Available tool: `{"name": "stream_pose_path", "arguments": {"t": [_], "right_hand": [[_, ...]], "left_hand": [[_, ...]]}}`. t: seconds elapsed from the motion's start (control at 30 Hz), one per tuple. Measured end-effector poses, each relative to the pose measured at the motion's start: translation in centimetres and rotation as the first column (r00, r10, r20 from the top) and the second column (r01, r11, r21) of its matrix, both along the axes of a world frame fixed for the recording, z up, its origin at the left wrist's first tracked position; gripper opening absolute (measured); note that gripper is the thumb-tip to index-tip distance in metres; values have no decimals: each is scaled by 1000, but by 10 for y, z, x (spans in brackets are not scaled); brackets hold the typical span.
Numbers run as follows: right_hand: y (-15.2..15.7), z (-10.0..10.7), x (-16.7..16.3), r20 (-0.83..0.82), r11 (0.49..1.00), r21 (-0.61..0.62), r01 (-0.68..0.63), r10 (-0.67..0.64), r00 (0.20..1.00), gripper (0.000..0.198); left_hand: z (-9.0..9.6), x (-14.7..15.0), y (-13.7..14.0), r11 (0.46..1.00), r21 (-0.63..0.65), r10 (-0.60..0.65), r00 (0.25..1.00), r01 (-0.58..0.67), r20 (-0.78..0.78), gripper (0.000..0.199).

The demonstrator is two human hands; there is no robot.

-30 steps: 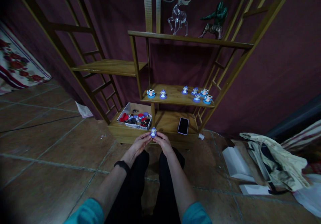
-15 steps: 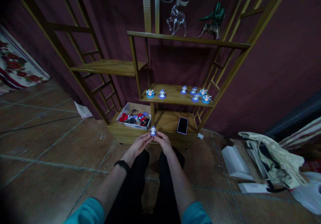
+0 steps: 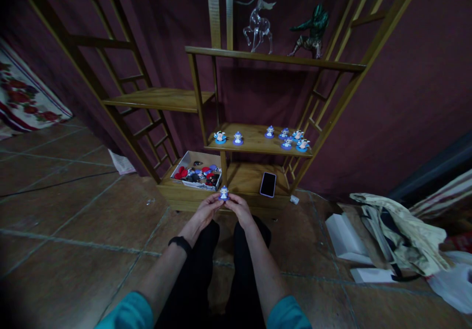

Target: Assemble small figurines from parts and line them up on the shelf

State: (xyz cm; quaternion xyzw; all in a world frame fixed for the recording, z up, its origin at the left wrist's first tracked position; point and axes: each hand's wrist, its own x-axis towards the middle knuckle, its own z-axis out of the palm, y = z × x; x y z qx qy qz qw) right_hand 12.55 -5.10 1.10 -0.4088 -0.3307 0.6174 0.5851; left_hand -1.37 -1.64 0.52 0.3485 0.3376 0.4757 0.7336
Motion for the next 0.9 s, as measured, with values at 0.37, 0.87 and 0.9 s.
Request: {"name": "stream_pose_path", "arguments": {"t": [0.37, 0.87, 0.9], "right_hand": [[-3, 8, -1, -4, 997, 57, -58, 58, 998, 41], [-4, 5, 1, -3, 1000, -2, 1, -1, 1000, 46], [-4, 4, 1, 1, 1000, -6, 12, -12, 1000, 47]], "left_hand": [[-5, 6, -3, 991, 98, 98, 992, -89, -86, 49], [-4, 6, -5, 995, 69, 73, 997, -70, -37, 44], [-3, 6, -6, 996, 63, 64, 997, -62, -31, 43]]}}
